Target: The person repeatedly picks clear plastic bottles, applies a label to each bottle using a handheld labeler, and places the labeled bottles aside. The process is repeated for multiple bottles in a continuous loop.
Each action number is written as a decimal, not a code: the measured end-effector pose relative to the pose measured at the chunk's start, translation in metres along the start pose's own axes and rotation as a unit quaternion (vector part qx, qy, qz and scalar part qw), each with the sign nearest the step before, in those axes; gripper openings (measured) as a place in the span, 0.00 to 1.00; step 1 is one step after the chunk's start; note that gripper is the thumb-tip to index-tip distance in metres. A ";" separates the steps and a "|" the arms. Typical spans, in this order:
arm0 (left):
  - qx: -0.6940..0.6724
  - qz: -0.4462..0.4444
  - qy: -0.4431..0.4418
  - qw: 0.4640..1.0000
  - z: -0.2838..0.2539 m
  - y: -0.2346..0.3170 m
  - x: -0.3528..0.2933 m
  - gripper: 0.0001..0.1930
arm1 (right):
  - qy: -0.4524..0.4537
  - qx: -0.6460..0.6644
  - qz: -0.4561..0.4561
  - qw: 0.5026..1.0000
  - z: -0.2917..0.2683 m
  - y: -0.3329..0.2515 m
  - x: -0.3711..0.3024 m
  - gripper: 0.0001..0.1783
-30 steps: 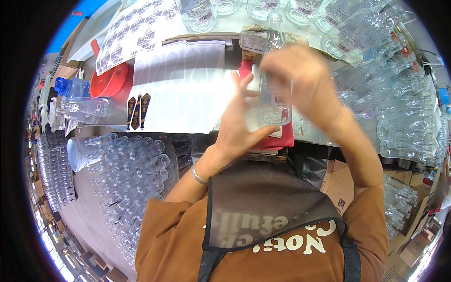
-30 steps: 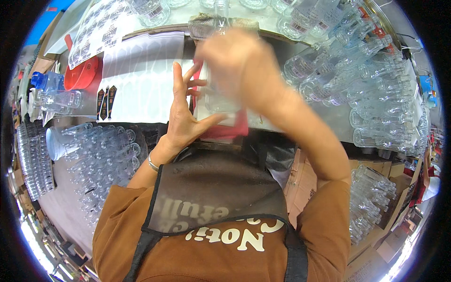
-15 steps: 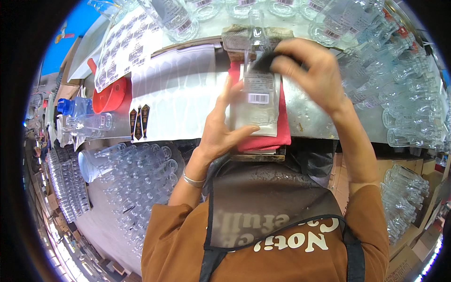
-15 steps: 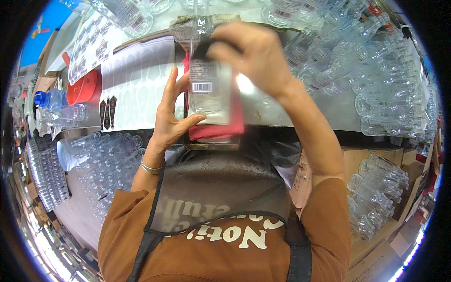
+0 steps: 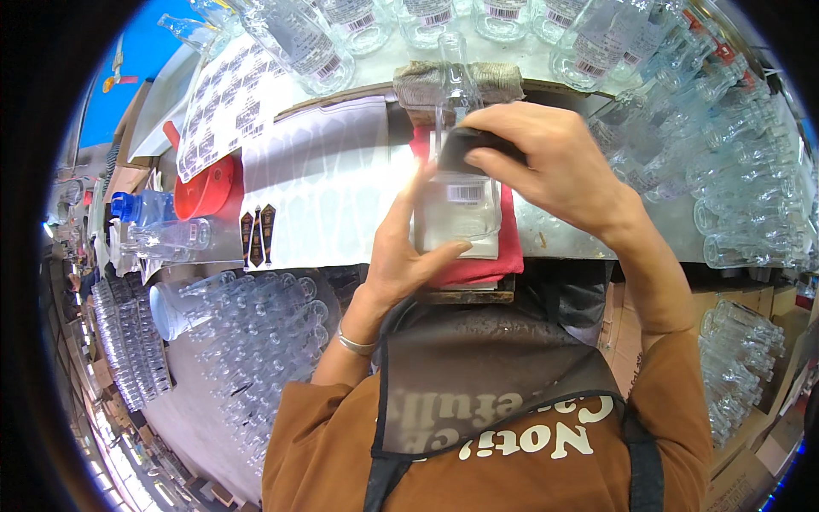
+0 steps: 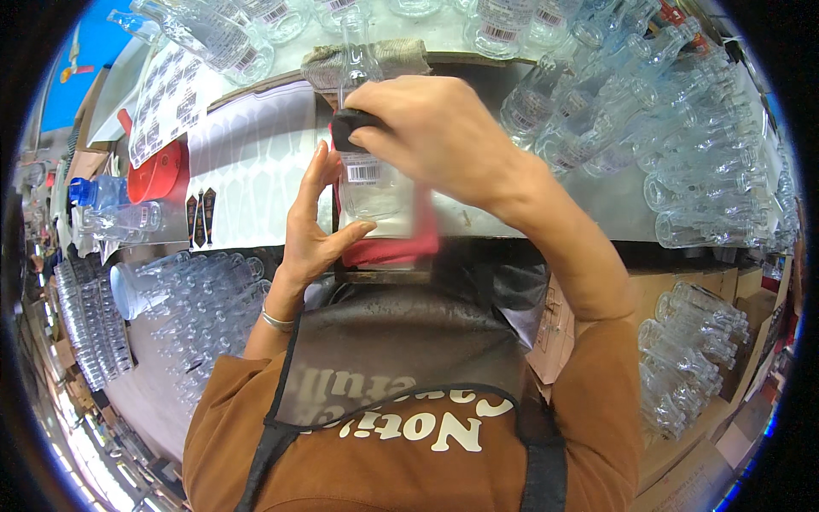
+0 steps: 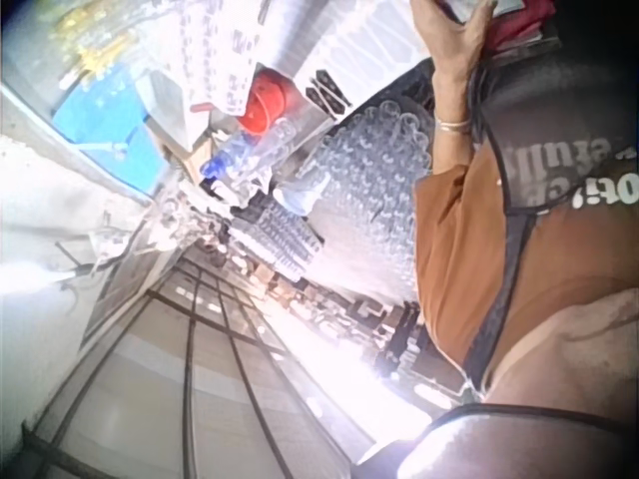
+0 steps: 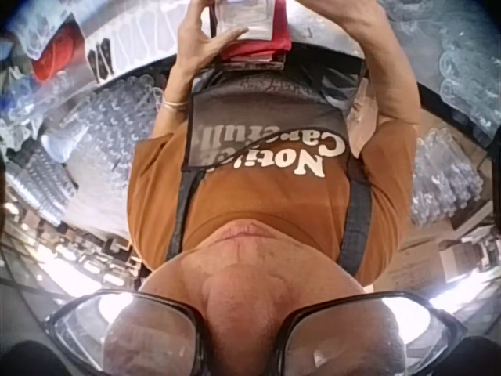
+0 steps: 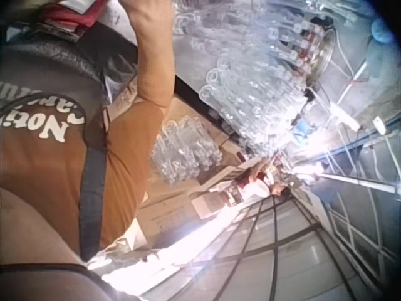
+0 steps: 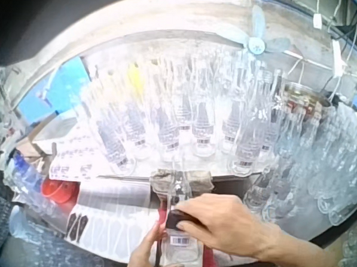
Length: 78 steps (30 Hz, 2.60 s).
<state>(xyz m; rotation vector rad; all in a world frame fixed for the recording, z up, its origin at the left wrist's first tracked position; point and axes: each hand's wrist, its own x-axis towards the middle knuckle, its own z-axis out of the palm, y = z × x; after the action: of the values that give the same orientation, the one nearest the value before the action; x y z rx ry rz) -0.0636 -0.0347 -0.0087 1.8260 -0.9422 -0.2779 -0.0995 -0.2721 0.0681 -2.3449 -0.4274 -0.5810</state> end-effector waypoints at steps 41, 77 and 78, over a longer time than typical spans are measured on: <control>-0.240 -0.118 0.005 0.963 0.019 0.057 0.055 0.37 | 0.098 0.219 0.239 0.941 -0.057 -0.033 -0.029 0.18; -0.087 -0.031 -0.164 0.982 0.063 0.090 0.034 0.29 | 0.333 -0.463 0.437 0.695 -0.264 0.021 -0.275 0.26; -0.092 -0.028 -0.160 0.982 0.061 0.091 0.032 0.29 | 0.315 -0.390 0.502 0.705 -0.260 0.025 -0.280 0.25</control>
<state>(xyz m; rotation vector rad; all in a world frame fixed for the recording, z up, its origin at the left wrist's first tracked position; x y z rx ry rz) -0.1203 -0.1153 0.0488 1.6672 -1.0481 -0.6877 -0.4012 -0.5072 0.0866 -2.3685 1.6101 -1.0191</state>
